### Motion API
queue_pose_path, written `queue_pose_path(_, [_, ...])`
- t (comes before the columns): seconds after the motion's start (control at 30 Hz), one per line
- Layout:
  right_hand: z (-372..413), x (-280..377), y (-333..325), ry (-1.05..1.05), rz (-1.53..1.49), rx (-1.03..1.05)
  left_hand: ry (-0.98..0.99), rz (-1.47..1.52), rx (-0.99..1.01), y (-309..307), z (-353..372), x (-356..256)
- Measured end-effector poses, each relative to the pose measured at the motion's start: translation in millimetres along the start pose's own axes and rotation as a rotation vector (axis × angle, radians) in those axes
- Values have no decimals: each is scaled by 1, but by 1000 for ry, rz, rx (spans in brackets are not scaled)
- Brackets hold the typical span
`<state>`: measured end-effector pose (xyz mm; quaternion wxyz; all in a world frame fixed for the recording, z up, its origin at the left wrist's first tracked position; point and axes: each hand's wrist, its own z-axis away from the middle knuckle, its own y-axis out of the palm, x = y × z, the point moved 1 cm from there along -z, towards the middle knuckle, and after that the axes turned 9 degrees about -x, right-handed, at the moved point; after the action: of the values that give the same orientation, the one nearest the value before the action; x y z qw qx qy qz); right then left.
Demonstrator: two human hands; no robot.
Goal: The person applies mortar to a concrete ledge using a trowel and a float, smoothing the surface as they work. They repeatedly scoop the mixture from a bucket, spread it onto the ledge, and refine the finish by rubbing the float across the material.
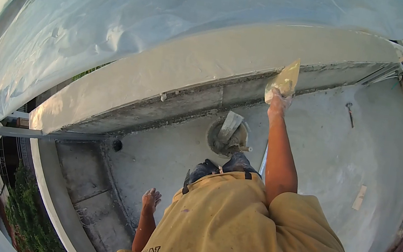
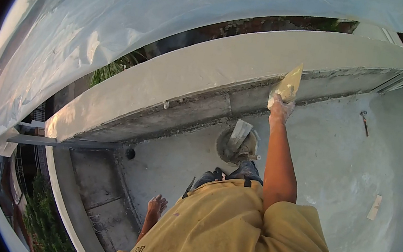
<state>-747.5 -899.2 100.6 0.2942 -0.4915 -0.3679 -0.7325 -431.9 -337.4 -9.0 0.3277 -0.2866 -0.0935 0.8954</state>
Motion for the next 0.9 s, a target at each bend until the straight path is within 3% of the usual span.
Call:
queue_pose_path(0.17, [68, -20, 10, 184, 21, 87, -7, -90, 134, 38, 5, 4])
queue_pose_path(0.23, [89, -46, 12, 295, -48, 207, 196, -385, 212, 55, 11, 2])
queue_pose_path(0.33, [120, -25, 14, 458, -138, 508, 225, -455, 294, 76, -2, 2])
queue_pose_path(0.4, [125, 2, 7, 676, -322, 556, -1, -270, 264, 94, -3, -6])
queue_pose_path(0.47, [106, 40, -3, 666, -400, 595, 30, -268, 224, 109, -1, -25])
queue_pose_path(0.6, [17, 89, -51, 717, -539, 551, 112, -177, 189, 127, -1, -61])
queue_pose_path(0.73, [-114, 136, -112, 392, -575, 428, 145, -61, 80, 158, 11, -73])
queue_pose_path(0.9, [-329, 152, -189, 201, -384, 206, 62, 57, -3, 245, 58, -29])
